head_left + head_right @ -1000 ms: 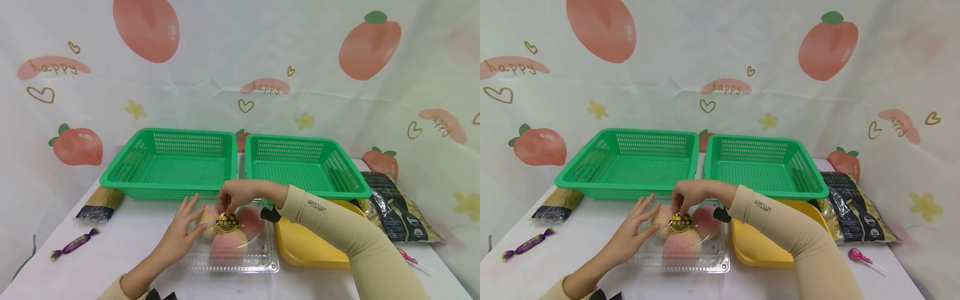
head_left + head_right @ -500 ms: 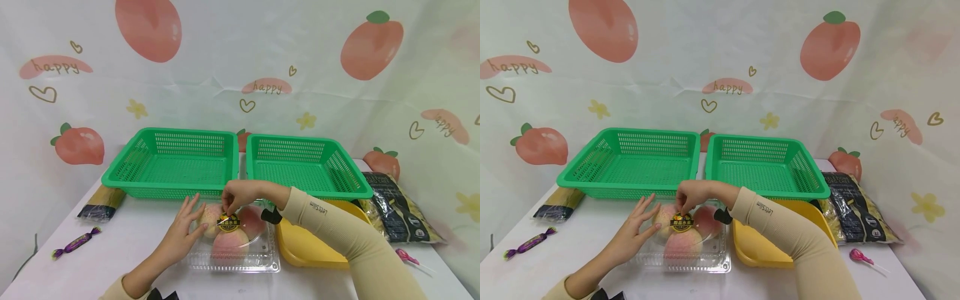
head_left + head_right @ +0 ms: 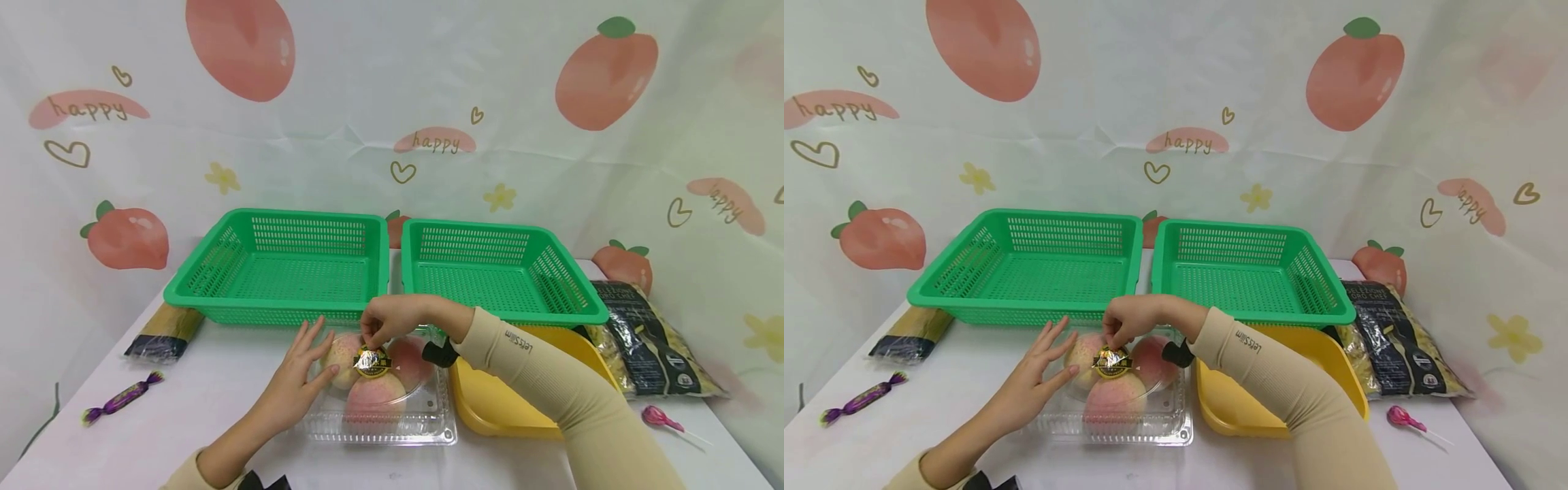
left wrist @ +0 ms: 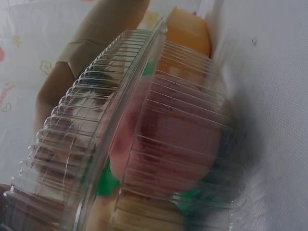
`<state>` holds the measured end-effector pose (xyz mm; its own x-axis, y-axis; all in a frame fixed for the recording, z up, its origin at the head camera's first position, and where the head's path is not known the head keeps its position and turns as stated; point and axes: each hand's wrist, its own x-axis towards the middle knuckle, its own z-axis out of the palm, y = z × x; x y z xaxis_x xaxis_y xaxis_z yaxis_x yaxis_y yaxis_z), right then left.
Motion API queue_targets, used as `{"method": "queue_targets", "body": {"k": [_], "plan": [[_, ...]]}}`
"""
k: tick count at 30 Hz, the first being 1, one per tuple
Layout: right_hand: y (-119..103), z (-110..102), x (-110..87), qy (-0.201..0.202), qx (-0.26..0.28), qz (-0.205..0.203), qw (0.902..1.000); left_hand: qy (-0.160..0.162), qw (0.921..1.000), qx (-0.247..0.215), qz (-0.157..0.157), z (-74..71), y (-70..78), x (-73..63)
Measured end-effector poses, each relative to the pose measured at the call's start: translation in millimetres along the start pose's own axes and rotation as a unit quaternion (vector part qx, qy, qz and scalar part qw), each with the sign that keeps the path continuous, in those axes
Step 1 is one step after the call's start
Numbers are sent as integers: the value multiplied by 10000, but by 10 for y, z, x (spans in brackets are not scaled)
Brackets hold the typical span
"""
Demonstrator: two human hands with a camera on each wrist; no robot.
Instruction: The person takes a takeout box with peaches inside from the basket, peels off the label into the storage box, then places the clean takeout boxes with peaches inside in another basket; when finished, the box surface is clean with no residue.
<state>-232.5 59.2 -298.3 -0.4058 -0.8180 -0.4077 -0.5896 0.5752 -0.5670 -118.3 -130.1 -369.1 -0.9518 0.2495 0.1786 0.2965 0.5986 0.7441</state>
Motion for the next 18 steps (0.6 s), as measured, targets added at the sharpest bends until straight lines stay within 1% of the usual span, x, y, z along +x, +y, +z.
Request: {"method": "queue_targets", "body": {"k": [6, 12, 18], "plan": [[5, -7, -9, -19, 81, 10, 10000, -39, 10000, 8, -33, 1, -9, 4], [22, -8, -64, 40, 433, 65, 9990, -70, 10000, 17, -59, 18, -22, 14], [37, -8, -122, 94, 466, 142, 9988, -12, 10000, 58, -32, 10, -19, 8]]}}
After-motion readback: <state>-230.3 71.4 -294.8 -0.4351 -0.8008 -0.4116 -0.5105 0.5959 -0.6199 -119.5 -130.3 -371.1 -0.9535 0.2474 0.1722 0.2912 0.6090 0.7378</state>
